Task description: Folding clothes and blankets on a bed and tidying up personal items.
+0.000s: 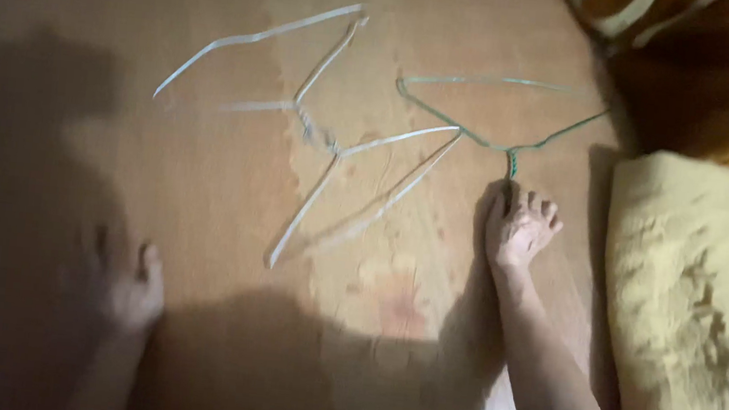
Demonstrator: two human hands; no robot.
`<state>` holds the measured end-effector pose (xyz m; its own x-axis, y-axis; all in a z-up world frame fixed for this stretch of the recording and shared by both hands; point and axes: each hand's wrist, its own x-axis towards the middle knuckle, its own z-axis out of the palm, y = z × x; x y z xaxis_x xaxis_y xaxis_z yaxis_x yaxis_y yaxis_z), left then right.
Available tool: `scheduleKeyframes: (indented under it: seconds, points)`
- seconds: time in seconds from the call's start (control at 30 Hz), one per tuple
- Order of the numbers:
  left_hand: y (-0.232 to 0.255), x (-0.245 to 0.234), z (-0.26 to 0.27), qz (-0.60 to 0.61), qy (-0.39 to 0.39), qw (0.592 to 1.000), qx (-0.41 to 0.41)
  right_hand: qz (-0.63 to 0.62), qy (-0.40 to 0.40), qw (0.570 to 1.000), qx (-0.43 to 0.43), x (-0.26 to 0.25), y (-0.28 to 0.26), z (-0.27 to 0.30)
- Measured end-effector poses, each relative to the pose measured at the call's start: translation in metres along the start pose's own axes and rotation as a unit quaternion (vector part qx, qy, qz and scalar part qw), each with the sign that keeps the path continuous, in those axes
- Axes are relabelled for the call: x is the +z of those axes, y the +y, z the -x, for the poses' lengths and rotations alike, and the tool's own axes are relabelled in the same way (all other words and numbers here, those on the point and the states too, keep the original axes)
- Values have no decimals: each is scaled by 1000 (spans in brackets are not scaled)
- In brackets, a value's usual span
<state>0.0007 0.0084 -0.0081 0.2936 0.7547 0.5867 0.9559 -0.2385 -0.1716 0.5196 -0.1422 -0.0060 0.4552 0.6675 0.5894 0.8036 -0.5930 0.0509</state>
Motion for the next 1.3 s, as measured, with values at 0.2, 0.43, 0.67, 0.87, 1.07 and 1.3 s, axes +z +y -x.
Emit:
scheduleKeyframes:
  seconds: [0.2,0.43,0.67,0.87,1.07,1.3]
  points:
    - [44,-39,-4,400,23,916,20,26,-93,994,46,-2,-12,50]
    - [110,-112,20,201,-181,961,54,-13,-103,994,11,-73,-24,95]
    - [77,-160,92,230,-129,962,74,-37,-126,991,-11,-148,-43,178]
    - [101,-181,53,336,-376,863,-37,-77,-123,989,33,-137,-43,229]
    - [141,-129,39,236,-287,923,101,-82,-136,987,37,-182,-63,200]
    - [137,-142,18,237,-337,909,60,-77,-134,987,51,-154,-56,214]
